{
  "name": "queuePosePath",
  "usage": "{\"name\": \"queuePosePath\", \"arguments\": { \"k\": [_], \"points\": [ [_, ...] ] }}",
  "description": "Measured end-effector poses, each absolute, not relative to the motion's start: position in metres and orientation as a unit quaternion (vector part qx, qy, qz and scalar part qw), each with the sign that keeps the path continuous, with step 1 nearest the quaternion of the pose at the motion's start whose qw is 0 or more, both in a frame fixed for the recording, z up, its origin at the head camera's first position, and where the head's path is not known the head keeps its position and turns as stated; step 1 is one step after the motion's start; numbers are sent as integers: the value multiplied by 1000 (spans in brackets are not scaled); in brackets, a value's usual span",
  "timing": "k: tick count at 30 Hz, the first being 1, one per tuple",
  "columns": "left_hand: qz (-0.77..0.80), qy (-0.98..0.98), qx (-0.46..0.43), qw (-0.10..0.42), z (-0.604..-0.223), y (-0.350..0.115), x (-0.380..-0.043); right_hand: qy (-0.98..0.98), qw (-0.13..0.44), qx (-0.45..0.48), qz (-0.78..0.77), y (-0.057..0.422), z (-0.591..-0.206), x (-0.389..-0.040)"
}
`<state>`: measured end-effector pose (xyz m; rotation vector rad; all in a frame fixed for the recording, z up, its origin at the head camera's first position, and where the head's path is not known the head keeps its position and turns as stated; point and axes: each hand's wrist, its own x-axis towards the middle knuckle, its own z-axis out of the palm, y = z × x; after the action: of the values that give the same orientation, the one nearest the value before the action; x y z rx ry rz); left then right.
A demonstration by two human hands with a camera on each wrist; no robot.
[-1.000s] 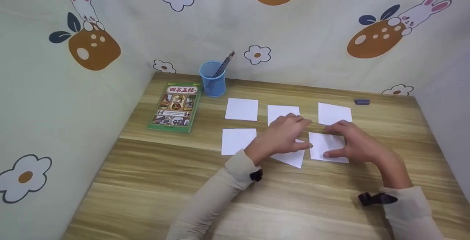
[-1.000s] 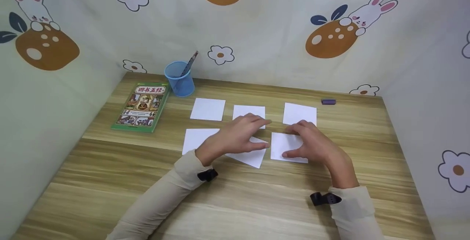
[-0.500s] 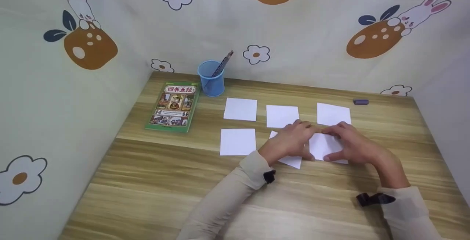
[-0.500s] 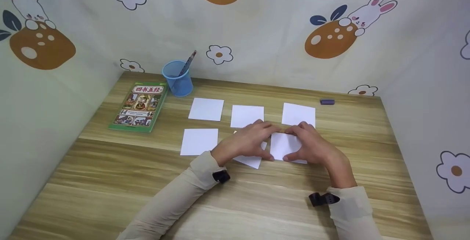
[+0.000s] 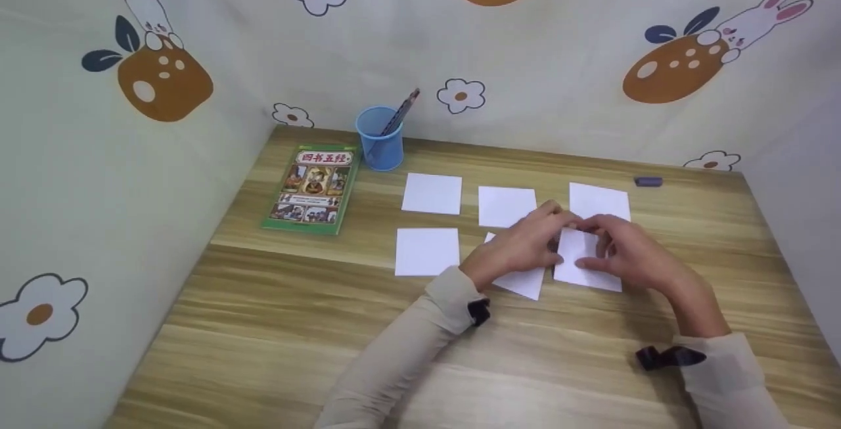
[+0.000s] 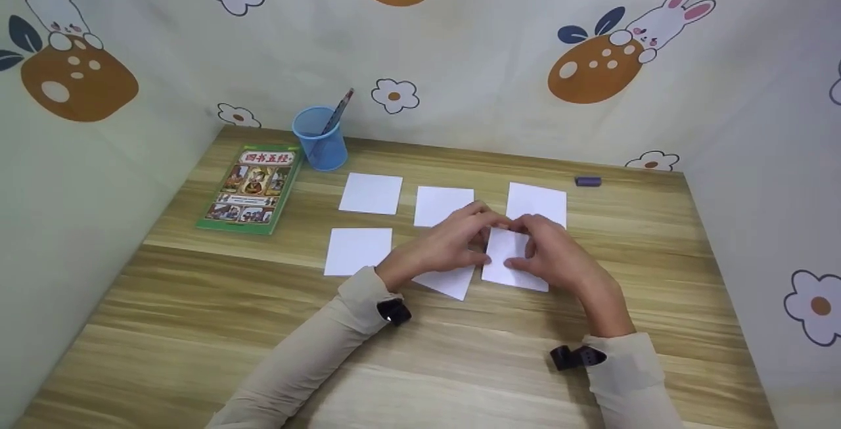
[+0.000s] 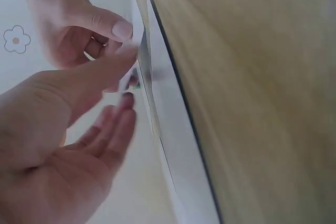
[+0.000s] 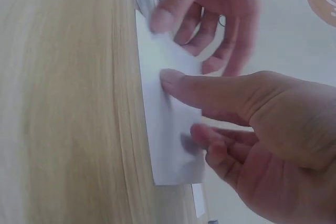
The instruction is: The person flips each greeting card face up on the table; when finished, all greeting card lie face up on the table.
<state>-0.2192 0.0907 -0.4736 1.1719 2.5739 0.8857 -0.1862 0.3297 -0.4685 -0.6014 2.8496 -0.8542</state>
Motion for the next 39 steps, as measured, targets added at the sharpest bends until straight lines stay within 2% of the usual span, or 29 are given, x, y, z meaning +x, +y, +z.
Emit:
{"name": "queuePosePath", "arguments": {
  "k": [8,12,16,20,25,30,39],
  "points": [
    [488,779,389,59,-463,93,-222,905,-21,-172,-389,336,-459,-188],
    [458,801,383,53,-462,96,-218,866,-12,-175,-469,338,-451,-184],
    [396,839,364,79,-463,96,-215,843,1,-199,-500,340,-447,-180],
    [405,832,365,106,-467,95,-218,847,20,-219,-484,345,-448,-180],
    [407,830,365,113,-468,95,-219,879,55,-166,-444,352,-455,-185],
    [375,848,347,141,-470,101,-215,922,54,-129,-360,354,-465,-190],
    [270,889,341,141,-471,98,-213,941,70,-143,-300,357,-477,-194]
  ]
}}
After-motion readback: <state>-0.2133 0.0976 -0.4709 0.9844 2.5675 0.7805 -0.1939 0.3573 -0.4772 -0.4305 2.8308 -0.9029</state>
